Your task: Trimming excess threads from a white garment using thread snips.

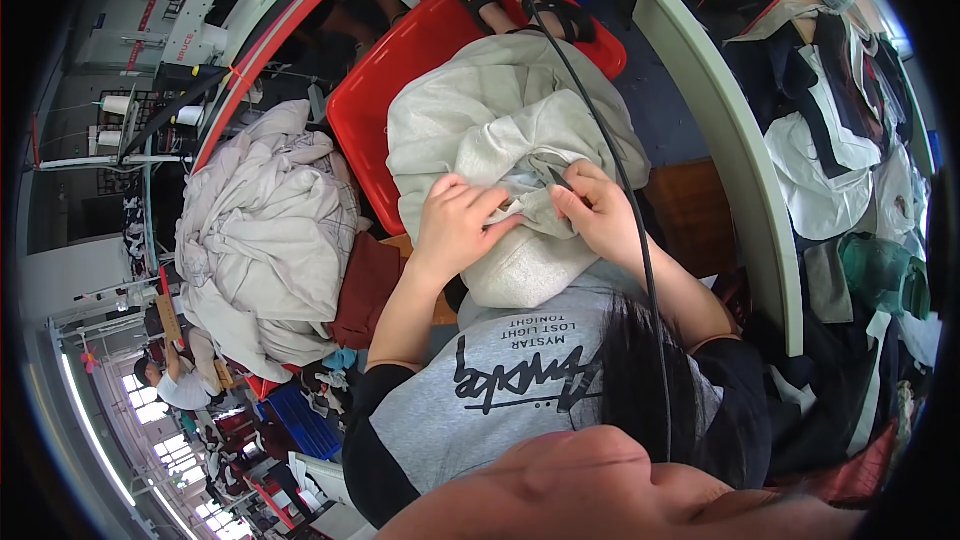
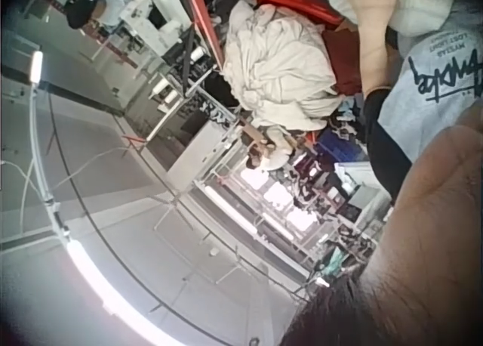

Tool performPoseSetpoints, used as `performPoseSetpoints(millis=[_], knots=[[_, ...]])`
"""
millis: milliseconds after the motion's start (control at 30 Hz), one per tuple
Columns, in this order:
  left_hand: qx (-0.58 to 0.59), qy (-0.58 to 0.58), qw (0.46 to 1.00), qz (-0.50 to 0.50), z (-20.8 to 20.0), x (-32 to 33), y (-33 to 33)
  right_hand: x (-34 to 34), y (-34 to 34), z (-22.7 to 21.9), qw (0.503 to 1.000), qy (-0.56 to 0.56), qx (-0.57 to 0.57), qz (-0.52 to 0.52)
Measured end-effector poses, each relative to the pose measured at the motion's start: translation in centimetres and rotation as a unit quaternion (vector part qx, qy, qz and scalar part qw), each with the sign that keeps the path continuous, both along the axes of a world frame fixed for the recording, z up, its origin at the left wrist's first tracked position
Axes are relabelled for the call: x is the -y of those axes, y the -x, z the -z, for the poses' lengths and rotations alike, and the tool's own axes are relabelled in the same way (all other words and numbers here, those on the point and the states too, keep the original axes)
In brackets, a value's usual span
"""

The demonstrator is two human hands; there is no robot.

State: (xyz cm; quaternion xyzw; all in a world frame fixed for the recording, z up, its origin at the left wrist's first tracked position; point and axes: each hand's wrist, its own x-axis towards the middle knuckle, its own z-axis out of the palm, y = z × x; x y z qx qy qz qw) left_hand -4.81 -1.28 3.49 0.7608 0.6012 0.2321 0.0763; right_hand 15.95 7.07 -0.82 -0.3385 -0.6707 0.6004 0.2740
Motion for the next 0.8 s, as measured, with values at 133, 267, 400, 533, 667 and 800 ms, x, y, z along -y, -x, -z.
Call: performPoseSetpoints(millis=[133,267,400,533,667,800], knots=[[-0.120,-0.075,0.990,0.012,-0.6,-0.2,-0.8,1.0,-0.1,-3.4,0.980,-0.198,0.017,-0.005],[-0.093,-0.075,0.993,0.011,-1.6,0.0,-0.8,1.4,0.9,-3.9,0.968,-0.239,-0.004,-0.076],[0.051,0.006,0.999,0.017,-1.5,0.0,0.1,1.1,1.6,-3.8,0.965,-0.237,-0.019,-0.109],[0.244,0.020,0.967,-0.066,-0.6,0.9,0.0,1.2,2.2,-4.4,0.969,-0.214,-0.035,-0.115],[0.500,0.054,0.850,-0.158,-1.4,1.8,-1.0,0.8,2.0,-2.4,0.970,-0.157,-0.171,-0.077],[0.576,0.003,0.797,-0.182,-0.8,1.9,-1.2,0.2,0.8,-1.8,0.967,-0.117,-0.172,-0.144]])
